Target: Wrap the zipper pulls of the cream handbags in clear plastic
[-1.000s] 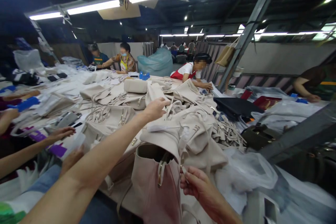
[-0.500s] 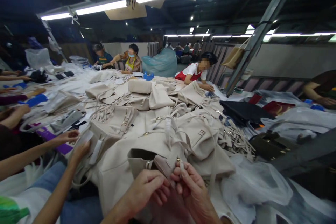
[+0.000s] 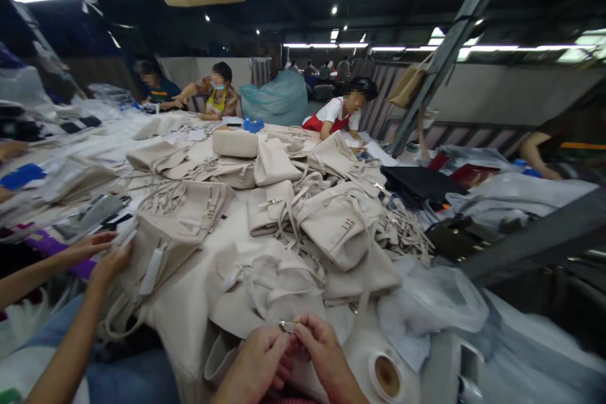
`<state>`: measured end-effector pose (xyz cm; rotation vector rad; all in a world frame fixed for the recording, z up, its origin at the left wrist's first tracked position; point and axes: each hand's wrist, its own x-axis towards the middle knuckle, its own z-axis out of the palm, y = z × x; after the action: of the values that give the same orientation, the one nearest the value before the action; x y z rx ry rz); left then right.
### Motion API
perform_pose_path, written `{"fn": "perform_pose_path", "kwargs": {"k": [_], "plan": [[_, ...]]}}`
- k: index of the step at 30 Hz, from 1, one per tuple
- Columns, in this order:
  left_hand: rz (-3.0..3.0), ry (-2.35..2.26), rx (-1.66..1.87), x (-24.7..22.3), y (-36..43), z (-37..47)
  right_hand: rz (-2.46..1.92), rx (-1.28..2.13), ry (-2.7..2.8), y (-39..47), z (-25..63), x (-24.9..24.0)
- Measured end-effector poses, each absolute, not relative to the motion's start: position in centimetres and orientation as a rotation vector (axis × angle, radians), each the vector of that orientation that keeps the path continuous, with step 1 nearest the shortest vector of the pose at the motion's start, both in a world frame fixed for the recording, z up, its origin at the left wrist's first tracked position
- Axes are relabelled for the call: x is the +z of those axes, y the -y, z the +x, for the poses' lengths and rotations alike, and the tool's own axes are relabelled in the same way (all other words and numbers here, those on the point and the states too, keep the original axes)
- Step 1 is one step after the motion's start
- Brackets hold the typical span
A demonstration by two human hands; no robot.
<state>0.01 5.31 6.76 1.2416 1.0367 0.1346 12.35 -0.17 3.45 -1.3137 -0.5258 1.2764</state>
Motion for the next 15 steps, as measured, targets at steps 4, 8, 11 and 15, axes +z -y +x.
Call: {"fn": "perform_pose_path", "kwargs": {"k": [4,8,11,15], "plan": [[0.865,-1.027,0.237,5.6,-5.4,-0.5,-1.503,1.098,0.598,0.2,12.1,4.0],[0.388,-1.008,0.339,4.3,-5.0,0.0,-1.544,1.163,0.64,0.2,11.1,4.0],[0.354,-1.109,0.465,3.5,-4.6,0.9,-1.425,1.274,0.603,0.3,10.6,4.2],[0.788,-1.102,0.57,4.3,-4.6,1.3,-1.392,1.301,0.552,2.7,13.2,4.3]]}}
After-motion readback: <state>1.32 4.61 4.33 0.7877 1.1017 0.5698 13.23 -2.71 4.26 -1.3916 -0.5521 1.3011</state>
